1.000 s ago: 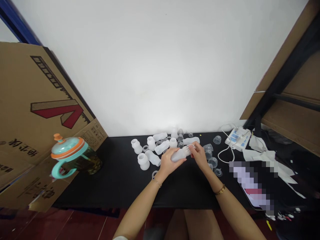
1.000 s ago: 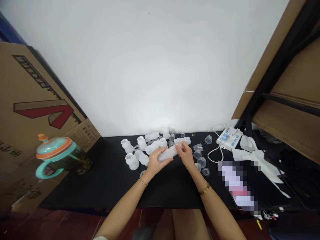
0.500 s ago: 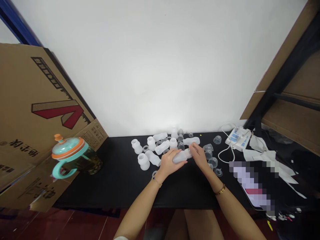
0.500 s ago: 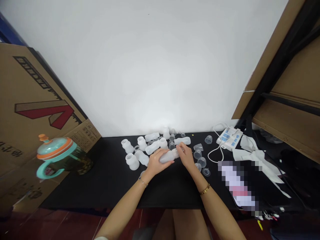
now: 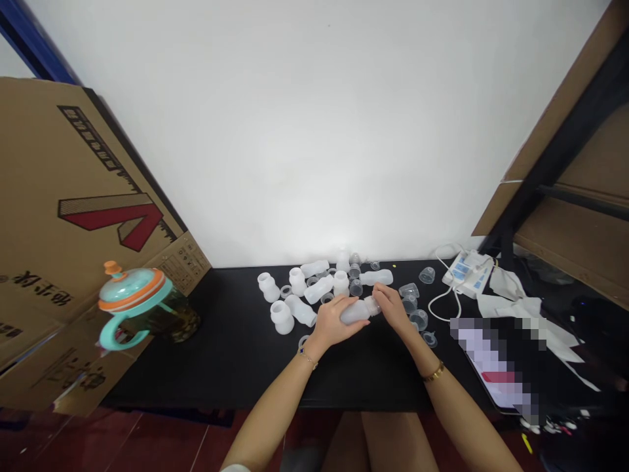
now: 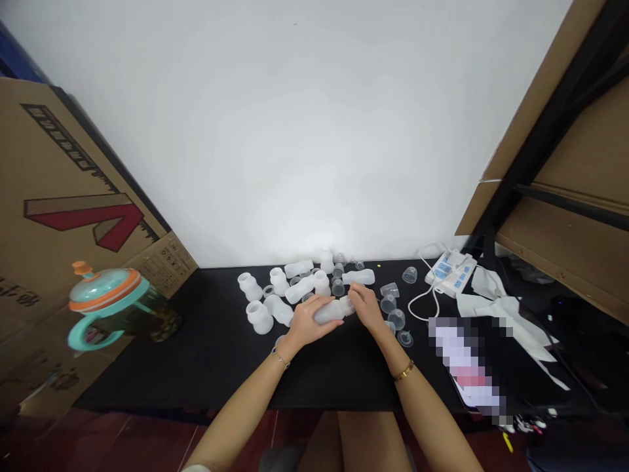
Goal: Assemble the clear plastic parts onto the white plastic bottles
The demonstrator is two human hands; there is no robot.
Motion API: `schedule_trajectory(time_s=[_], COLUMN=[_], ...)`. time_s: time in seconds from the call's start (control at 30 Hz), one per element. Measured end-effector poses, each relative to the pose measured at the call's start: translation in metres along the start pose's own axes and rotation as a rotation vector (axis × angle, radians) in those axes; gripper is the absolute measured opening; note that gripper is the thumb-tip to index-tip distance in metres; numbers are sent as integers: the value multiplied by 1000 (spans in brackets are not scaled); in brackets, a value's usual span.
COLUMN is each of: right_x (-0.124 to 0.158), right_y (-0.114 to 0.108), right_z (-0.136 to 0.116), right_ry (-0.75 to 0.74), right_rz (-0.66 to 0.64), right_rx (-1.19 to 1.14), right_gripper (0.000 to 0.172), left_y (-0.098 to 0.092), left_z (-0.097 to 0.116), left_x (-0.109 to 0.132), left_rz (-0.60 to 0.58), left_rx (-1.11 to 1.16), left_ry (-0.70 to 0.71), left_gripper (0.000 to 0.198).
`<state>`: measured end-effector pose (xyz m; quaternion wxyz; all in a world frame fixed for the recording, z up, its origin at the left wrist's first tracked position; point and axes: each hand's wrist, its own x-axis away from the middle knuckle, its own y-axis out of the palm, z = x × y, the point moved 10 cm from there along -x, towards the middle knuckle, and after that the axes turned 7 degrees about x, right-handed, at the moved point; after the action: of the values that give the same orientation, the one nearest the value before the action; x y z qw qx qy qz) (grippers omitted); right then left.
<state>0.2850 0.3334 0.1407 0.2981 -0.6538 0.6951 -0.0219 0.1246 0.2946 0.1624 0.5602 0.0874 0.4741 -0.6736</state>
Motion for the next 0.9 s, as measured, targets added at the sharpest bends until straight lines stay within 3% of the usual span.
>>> schedule_trajectory(time_s=[0.9], right_x=[3], right_y=[3], right_z=[1], right_ry=[39], right_rz=[74], right_rx=[3], right_gripper=[34], left_y=[-6], left_z=[2], left_x=[1], left_rz=[80], left_rx=[-57], left_ry=[-41], left_gripper=[46])
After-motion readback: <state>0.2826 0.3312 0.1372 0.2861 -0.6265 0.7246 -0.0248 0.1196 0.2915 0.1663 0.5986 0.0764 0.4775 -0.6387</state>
